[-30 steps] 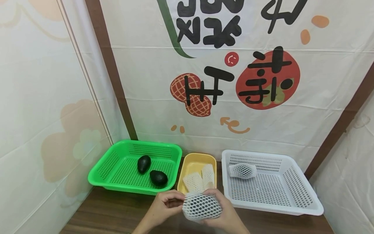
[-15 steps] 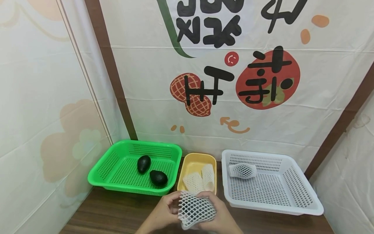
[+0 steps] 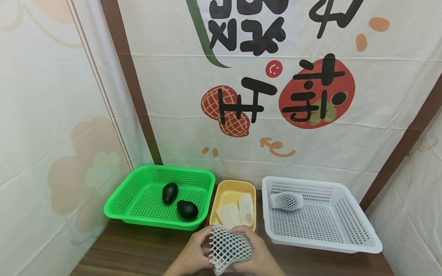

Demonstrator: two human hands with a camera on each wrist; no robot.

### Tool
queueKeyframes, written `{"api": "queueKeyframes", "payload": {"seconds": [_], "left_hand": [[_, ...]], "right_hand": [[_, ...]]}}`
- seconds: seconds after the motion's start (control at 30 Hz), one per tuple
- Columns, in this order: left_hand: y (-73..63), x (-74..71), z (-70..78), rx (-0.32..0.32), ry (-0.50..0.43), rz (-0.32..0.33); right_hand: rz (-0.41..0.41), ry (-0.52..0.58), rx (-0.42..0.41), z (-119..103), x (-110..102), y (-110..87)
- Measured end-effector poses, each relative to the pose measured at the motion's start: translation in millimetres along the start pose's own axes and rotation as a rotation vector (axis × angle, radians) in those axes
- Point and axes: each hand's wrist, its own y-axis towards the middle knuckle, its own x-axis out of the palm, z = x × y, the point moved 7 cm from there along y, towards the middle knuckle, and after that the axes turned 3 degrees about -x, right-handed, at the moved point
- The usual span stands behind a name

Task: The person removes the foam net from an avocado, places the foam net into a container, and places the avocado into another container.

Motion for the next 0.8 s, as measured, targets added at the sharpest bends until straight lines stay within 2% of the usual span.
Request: {"api": "queueKeyframes", "payload": {"seconds": [0.13,0.3,0.4,0.53,0.6,0.67,0.8], "left_hand": [[-0.7,-1.6,-1.9,-0.017,-0.032,-0.007],[-2.4,-5.6,-5.5,-0.061,-0.091,-0.006],[-4.1,-10.1,-6.5,-0.08,-0.106,0.012],[-6.5,-16.6,-6.4,-0.087,-0.124,0.034],[-7.6,-19.3,-6.2,-0.085,-0.128,0.04],[-8.4,-21.7,-5.8,-0.08,-0.13,0.045],[-9.4,-25.9,-4.7,-0.073,-0.123,0.059]], "right_hand": [[-0.005,-0.008,-0.043,-1,-1,1.2],[-0.01,0.032,0.025,0,-3,0.5],[0.015,0.059,0.088,2,-6,-1.4],[0.048,0.139,0.099,2,-11,-3.5],[0.058,0.19,0.053,0,-13,-3.9],[0.068,0.223,-0.029,-3,-15,-3.5],[0.139,0.173,-0.152,-8,-22,-3.6]]}}
